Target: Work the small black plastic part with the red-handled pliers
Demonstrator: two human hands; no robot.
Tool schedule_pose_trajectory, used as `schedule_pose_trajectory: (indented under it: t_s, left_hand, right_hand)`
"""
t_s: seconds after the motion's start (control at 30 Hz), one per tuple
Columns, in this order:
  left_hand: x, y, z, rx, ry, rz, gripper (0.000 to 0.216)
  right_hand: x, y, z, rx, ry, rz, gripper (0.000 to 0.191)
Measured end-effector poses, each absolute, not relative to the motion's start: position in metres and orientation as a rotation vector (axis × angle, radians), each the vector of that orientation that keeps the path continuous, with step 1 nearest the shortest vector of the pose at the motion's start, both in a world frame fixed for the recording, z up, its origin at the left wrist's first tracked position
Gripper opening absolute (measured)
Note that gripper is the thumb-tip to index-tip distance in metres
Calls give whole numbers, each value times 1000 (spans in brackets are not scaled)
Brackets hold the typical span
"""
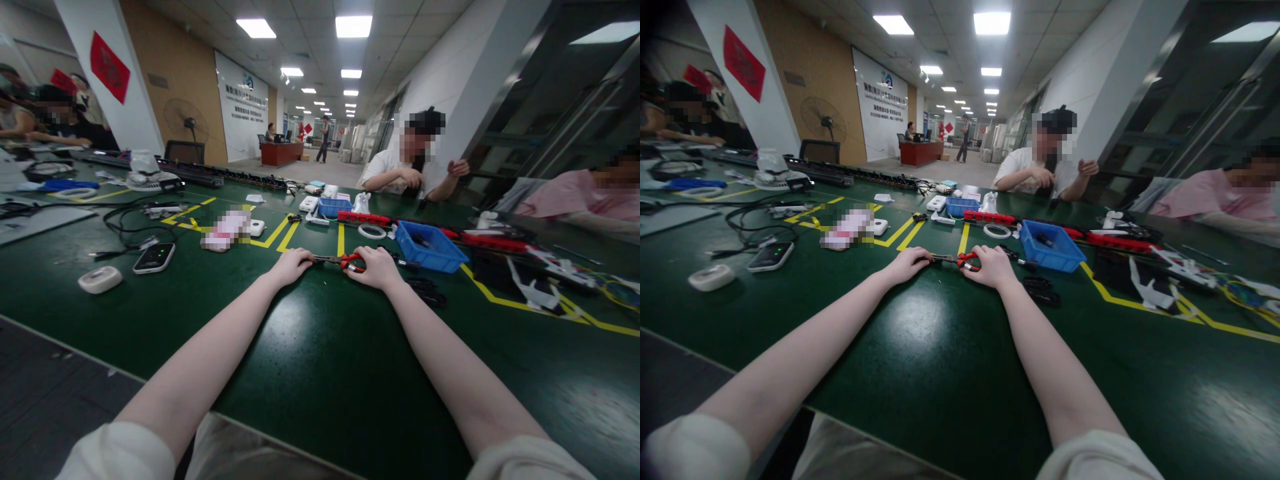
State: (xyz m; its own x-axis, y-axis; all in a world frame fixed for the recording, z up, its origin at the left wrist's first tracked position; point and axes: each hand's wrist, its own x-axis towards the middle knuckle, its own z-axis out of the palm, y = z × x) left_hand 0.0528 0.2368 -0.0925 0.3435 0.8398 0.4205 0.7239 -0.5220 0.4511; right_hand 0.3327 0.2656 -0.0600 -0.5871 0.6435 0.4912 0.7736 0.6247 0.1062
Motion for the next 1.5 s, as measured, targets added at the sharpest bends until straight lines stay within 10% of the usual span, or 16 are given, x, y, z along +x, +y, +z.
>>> schedule_pose_trajectory:
  t_s: [1.5]
  left_hand:
    - [55,235,-90,2425,1397,918,16]
  right_hand:
    - [332,263,-57,-1248,-2501,-305,39]
